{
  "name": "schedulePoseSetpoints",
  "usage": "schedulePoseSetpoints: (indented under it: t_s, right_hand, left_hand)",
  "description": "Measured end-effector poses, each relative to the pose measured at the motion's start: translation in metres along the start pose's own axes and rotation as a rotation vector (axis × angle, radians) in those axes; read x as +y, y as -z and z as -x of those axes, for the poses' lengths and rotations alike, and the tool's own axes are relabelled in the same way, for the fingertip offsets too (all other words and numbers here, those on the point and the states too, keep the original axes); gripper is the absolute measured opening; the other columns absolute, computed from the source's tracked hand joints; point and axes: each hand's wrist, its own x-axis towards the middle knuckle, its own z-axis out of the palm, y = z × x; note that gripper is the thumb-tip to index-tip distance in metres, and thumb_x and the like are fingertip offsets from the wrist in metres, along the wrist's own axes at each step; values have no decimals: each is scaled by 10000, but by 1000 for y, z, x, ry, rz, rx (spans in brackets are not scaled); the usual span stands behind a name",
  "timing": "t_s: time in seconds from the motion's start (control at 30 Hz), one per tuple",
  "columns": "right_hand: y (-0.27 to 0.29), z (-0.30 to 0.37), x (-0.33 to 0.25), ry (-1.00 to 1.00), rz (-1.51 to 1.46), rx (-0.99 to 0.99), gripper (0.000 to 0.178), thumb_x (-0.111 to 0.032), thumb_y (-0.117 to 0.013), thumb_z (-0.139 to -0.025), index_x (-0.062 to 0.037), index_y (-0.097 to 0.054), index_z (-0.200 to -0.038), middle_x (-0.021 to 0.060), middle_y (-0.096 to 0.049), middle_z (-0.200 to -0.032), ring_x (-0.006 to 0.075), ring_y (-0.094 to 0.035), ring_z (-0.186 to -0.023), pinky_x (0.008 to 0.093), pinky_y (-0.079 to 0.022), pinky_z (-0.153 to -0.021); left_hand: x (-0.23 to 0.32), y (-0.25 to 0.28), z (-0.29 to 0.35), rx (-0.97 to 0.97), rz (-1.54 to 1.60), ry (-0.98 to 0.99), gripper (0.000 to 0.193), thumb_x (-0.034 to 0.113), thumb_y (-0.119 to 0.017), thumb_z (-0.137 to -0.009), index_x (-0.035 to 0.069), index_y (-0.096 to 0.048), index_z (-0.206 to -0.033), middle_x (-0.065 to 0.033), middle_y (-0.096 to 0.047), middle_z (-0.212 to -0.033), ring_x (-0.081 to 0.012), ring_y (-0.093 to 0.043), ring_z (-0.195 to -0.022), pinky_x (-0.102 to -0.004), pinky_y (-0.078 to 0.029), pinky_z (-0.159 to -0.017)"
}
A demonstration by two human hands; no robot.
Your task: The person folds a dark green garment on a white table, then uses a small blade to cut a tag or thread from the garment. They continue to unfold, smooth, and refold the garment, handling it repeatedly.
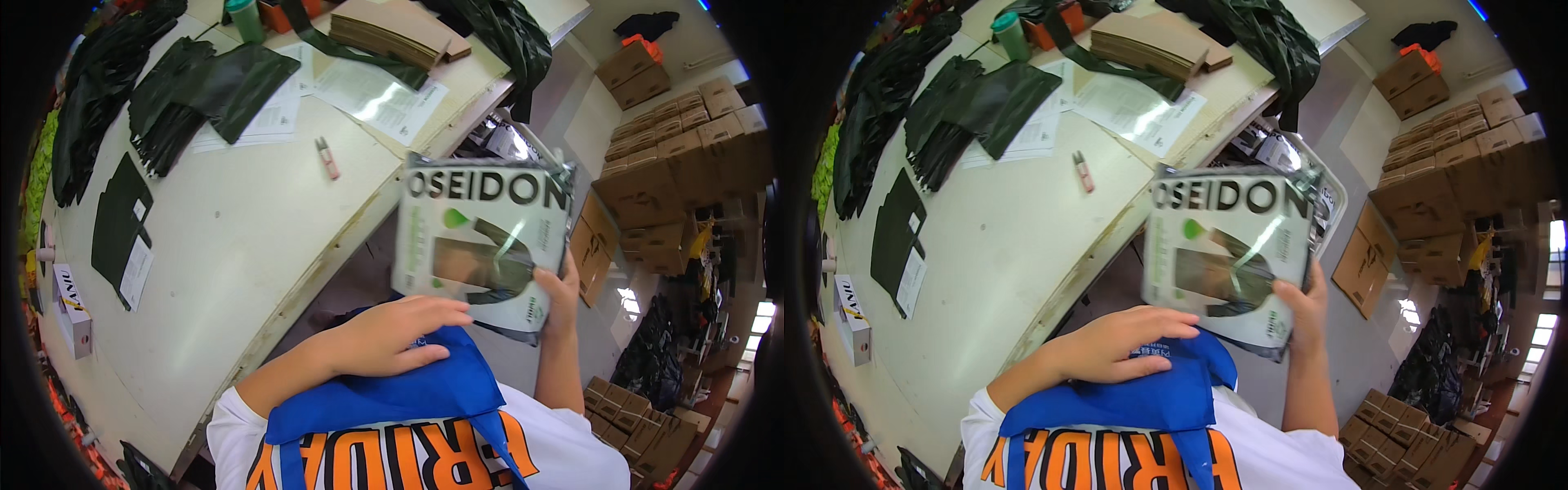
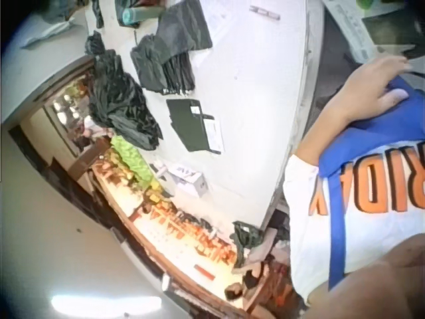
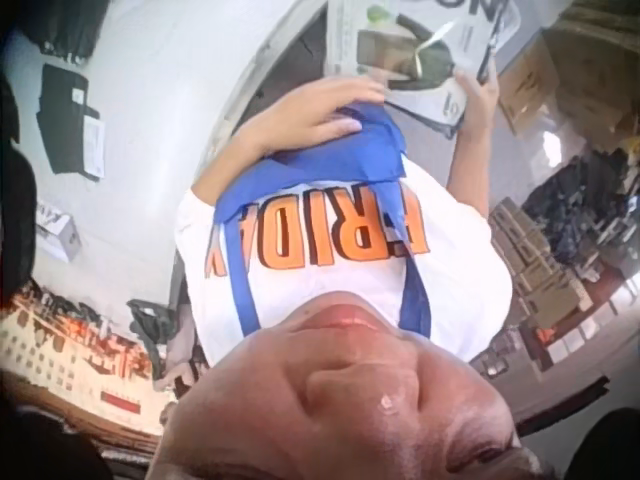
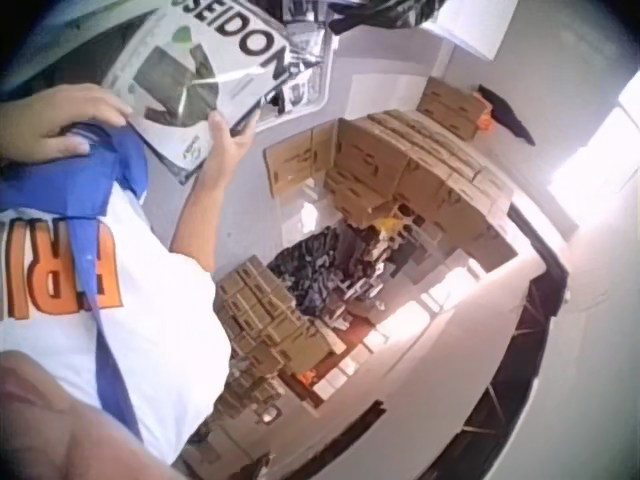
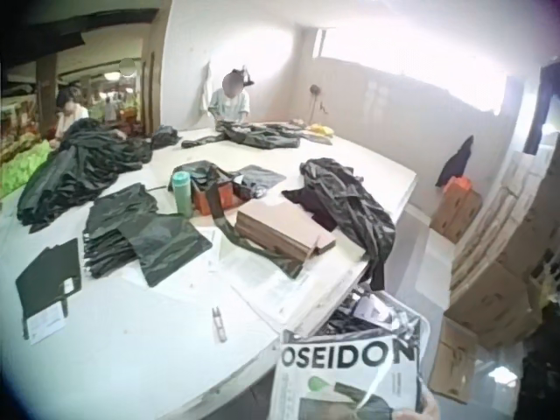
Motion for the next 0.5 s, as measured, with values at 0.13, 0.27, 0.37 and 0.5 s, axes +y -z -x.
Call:
schedulePoseSetpoints:
  t_s: [0.13, 0.27, 0.37, 0.5]
  right_hand:
    - [99, -70, 29, -86, -75, 83, 574, -30, -634, -740, 34, -437, -1275, 149, -601, -1091, 215, -637, -900, 317, -535, -779]
    - [144, -183, 97, -109, -162, 144, 467, -22, -587, -821, 13, -427, -1259, 135, -583, -1085, 228, -612, -924, 341, -522, -787]
    - [149, -274, 138, -165, -216, 112, 499, -81, -632, -828, -14, -424, -1276, 99, -570, -1095, 209, -598, -898, 315, -509, -768]
    - [150, -356, 187, -451, 367, 299, 711, -212, -708, -810, -71, -301, -1376, 135, -499, -1213, 250, -588, -929, 354, -526, -643]
  left_hand:
    - [-46, -24, -56, 128, 40, 180, 439, 166, -612, -877, 81, -498, -1292, -156, -372, -1426, -312, -423, -1271, -385, -392, -1014]
    - [-65, -39, -95, 297, 91, 408, 425, 140, -608, -872, 73, -508, -1280, -147, -394, -1402, -271, -471, -1219, -352, -433, -969]
    - [-73, -46, -100, 447, 54, 504, 406, 124, -613, -865, 71, -522, -1257, -127, -421, -1389, -258, -522, -1149, -338, -452, -938]
    - [-84, -66, -73, 616, 47, 708, 388, 109, -609, -866, 61, -528, -1243, -113, -470, -1341, -239, -548, -1096, -329, -461, -920]
